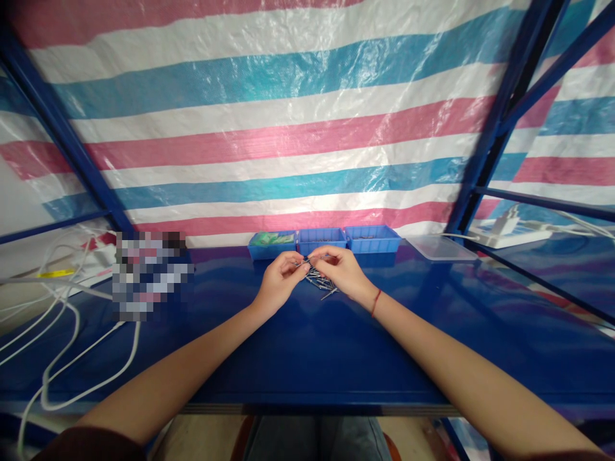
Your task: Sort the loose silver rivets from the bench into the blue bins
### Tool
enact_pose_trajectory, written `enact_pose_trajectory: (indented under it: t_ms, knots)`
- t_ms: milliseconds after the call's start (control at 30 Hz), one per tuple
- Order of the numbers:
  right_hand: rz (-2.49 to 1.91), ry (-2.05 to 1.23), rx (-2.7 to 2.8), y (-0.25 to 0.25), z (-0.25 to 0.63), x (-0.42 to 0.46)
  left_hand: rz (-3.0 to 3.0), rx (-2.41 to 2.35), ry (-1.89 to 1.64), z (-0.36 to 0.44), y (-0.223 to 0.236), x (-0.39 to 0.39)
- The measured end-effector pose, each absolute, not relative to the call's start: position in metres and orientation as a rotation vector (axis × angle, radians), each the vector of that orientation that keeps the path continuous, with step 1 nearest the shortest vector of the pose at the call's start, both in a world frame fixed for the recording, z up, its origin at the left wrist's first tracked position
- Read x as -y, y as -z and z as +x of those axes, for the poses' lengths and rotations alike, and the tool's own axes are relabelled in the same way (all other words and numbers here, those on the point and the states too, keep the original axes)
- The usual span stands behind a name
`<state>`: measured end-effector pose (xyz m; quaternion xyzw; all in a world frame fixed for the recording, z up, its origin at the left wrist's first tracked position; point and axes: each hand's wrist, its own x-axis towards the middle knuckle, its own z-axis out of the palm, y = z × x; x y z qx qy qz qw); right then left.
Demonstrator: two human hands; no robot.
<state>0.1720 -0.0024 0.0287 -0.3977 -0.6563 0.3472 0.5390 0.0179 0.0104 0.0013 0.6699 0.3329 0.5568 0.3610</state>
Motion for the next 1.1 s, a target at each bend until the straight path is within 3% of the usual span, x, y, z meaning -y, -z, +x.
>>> enact_pose_trajectory:
  t_ms: [267,367,533,667,1100]
  knots:
    - [-0.973,-0.821,1.72,-0.022,0.178,-0.007,1.927,-0.979,-1.476,0.014,-0.001,-0.011]
    - [-1.104,-0.665,1.571,-0.012,0.194,-0.027,2.143,-1.07,-1.442,0.012,0.001,-0.011]
    - [-1.448,-0.279,1.203,-0.006,0.247,-0.064,2.545,-1.141,-1.074,0.01,0.003,-0.007]
    - [-1.62,-0.116,1.249,-0.01,0.279,-0.074,2.668,-1.173,-0.844,0.009,0.006,-0.005]
    - [-1.511,-0.088,1.548,-0.013,0.243,-0.053,2.795,-1.121,-0.839,0.017,-0.001,0.001]
